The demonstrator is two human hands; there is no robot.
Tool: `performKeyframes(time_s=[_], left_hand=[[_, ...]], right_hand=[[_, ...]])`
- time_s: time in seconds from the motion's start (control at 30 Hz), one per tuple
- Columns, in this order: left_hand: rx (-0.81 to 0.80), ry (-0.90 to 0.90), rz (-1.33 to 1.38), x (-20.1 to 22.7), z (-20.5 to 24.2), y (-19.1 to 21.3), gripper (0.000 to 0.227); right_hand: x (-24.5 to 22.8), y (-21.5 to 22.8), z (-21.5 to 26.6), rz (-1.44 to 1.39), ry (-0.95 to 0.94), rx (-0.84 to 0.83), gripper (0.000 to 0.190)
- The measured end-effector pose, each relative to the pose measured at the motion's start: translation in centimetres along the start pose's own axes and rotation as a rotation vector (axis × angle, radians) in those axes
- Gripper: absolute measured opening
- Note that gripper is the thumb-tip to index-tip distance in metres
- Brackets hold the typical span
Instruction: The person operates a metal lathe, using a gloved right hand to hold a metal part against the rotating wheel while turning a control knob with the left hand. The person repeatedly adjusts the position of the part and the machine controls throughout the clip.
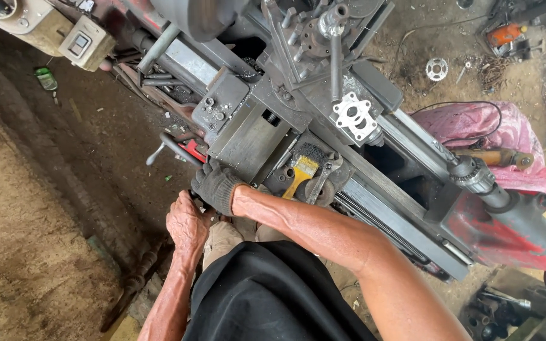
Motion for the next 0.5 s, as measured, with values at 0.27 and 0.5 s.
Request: performKeyframes(time_s=[0.27,0.5], left_hand=[[0.304,-0.083,-0.065,-0.3,1.2,-1.8,0.063],[0.466,-0.14,-0.057,1.6,3.3,0.5,0.061]], right_hand=[[1.0,-1.0,-2.0,0.039,0.121,-0.13,0.014],[1.2,-0.4,-1.4,0.11,0.262,-0.077,0.022]])
Point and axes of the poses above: each hand's wrist, its own z-axis away from the middle knuckle, its own y-axis out of the back of the hand, x = y × z, the point moved 3 cm from there along -z, towards the middle knuckle, and after that the axes turned 15 degrees about y, right-handed, at the moved point
